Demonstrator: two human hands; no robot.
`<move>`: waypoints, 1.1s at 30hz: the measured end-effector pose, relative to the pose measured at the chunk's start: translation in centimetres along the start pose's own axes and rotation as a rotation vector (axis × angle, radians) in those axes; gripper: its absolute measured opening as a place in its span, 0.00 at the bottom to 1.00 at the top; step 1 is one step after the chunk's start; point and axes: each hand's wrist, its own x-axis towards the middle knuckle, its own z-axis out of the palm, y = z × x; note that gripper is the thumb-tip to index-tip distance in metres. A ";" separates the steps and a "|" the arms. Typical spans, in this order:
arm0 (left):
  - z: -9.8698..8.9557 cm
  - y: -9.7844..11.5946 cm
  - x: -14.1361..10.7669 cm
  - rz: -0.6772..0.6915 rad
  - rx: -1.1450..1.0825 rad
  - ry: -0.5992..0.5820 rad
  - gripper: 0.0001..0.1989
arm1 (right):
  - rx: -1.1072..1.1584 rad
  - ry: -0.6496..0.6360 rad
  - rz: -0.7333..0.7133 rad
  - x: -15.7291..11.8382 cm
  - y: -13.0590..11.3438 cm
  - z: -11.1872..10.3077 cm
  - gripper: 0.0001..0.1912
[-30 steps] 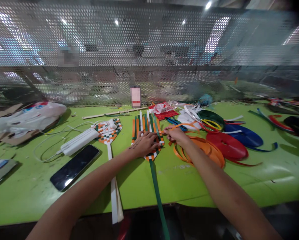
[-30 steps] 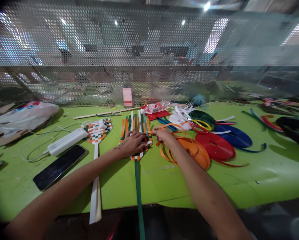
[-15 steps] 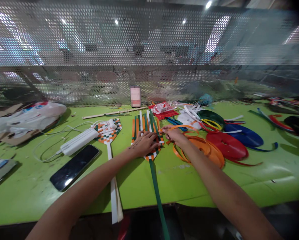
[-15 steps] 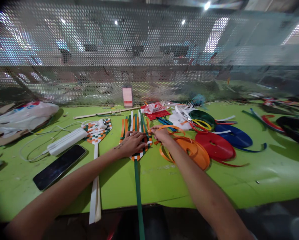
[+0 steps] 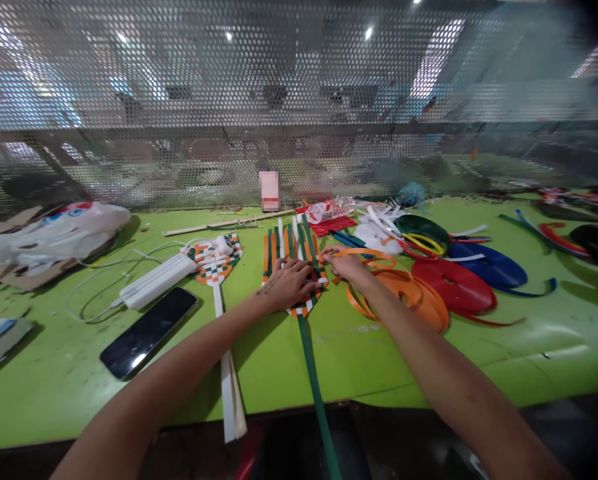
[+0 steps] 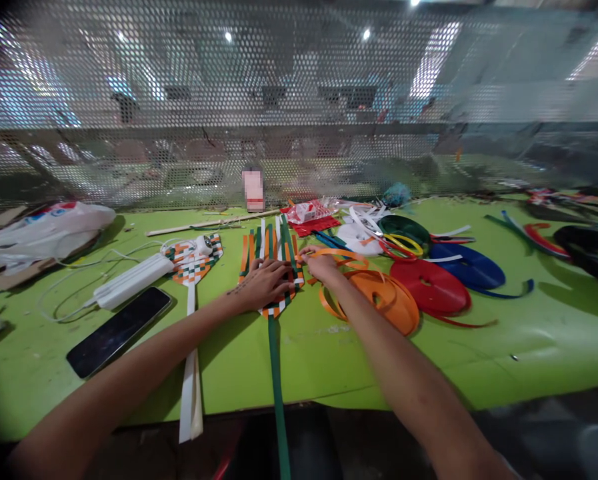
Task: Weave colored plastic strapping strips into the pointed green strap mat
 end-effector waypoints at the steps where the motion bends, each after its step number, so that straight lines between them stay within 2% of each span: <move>1: 0.0 0.0 0.0 0.000 0.003 0.000 0.23 | 0.000 0.012 -0.005 0.0 0.1 0.0 0.05; 9: -0.3 0.1 -0.1 0.000 0.004 -0.001 0.22 | -0.076 0.026 -0.051 0.3 0.2 0.1 0.03; 13: -0.1 0.0 -0.1 -0.008 0.014 0.005 0.23 | -0.260 0.050 -0.190 0.8 0.2 0.2 0.05; 16: 0.0 -0.1 -0.1 -0.008 0.023 0.013 0.24 | -0.316 0.064 -0.264 1.0 0.4 0.5 0.08; 21: 0.0 -0.1 0.0 0.012 0.017 0.022 0.22 | -0.377 0.078 -0.252 0.8 0.3 0.2 0.02; 25: -0.1 0.0 0.0 0.014 0.022 0.037 0.21 | -0.379 0.087 -0.195 0.9 -0.3 -2.0 0.09; 28: -0.1 0.1 0.0 0.014 0.026 0.038 0.22 | -0.278 0.187 -0.220 1.5 -0.6 -4.8 0.13; 31: -0.1 0.0 0.0 0.013 0.026 0.040 0.22 | -0.134 0.387 -0.249 2.1 -1.1 -7.8 0.18; 33: 0.0 0.0 0.0 0.017 0.030 0.048 0.22 | -0.097 0.572 -0.394 2.2 -1.4 -9.6 0.20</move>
